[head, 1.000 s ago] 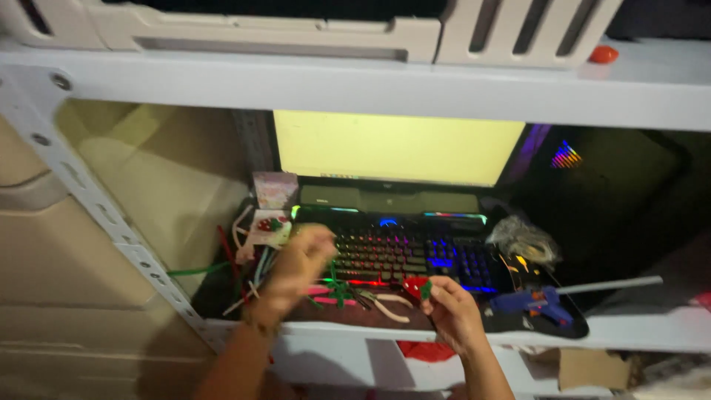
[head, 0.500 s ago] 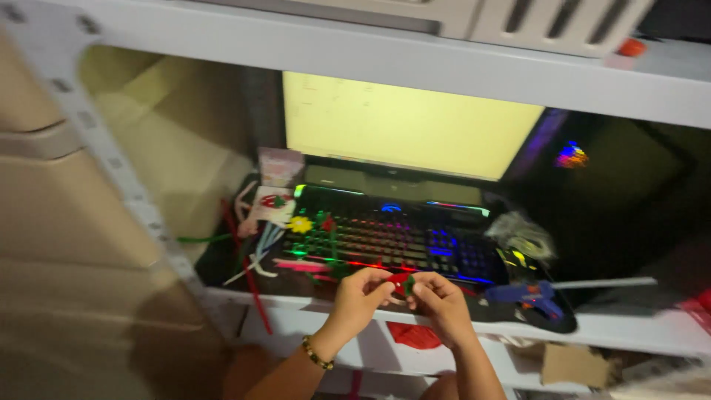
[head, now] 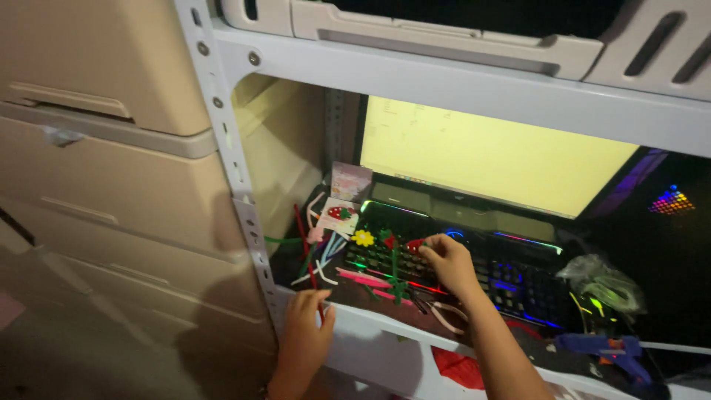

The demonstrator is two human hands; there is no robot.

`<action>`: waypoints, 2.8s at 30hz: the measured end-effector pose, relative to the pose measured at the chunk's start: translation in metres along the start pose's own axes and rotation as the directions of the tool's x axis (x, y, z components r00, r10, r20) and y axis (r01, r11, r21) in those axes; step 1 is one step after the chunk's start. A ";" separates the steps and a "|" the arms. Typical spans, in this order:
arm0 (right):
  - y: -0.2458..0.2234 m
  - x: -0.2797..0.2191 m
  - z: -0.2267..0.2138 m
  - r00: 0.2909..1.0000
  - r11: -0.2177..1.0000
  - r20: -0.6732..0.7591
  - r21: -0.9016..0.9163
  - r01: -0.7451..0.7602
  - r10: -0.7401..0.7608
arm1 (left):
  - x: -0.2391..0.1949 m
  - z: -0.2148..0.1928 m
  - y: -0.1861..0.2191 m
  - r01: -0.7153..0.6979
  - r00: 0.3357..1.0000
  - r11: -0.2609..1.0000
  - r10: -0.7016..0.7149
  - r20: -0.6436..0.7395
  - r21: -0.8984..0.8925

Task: Crafting small items using colorful pipe cleaners by bending and twisting them at a desk.

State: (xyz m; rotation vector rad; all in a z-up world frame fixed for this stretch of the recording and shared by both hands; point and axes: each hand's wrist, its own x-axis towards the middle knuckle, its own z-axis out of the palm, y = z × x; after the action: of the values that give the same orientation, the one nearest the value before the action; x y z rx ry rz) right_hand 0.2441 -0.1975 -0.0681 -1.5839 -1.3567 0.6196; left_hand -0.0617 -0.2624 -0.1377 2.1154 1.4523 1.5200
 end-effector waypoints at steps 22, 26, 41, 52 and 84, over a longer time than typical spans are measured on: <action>-0.010 -0.062 0.049 0.785 0.685 0.044 -0.459 0.565 -0.618 | 0.005 0.003 0.013 0.438 0.870 0.895 -0.444 0.216 0.078; -0.021 -0.061 0.045 0.798 0.720 0.027 -0.416 0.556 -0.602 | 0.011 -0.001 0.018 0.464 0.858 0.885 -0.440 0.264 -0.034; -0.013 -0.028 0.026 0.783 0.743 0.054 -0.281 0.607 -0.620 | 0.000 0.015 -0.005 0.326 0.935 0.933 -0.294 0.198 -0.154; -0.009 -0.052 0.022 0.756 0.659 0.346 -0.371 0.654 -0.556 | 0.012 0.013 0.009 0.196 0.957 0.972 -0.159 0.242 -0.133; -0.043 -0.115 0.055 0.693 0.701 0.143 0.005 0.714 -0.707 | 0.077 0.000 -0.021 -0.419 0.903 0.876 0.373 0.214 0.239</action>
State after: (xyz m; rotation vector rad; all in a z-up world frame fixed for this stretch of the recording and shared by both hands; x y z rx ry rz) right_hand 0.1478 -0.2903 -0.0761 -0.9180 -1.9462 0.2003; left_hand -0.0732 -0.1925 -0.1015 2.7785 1.2945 1.2682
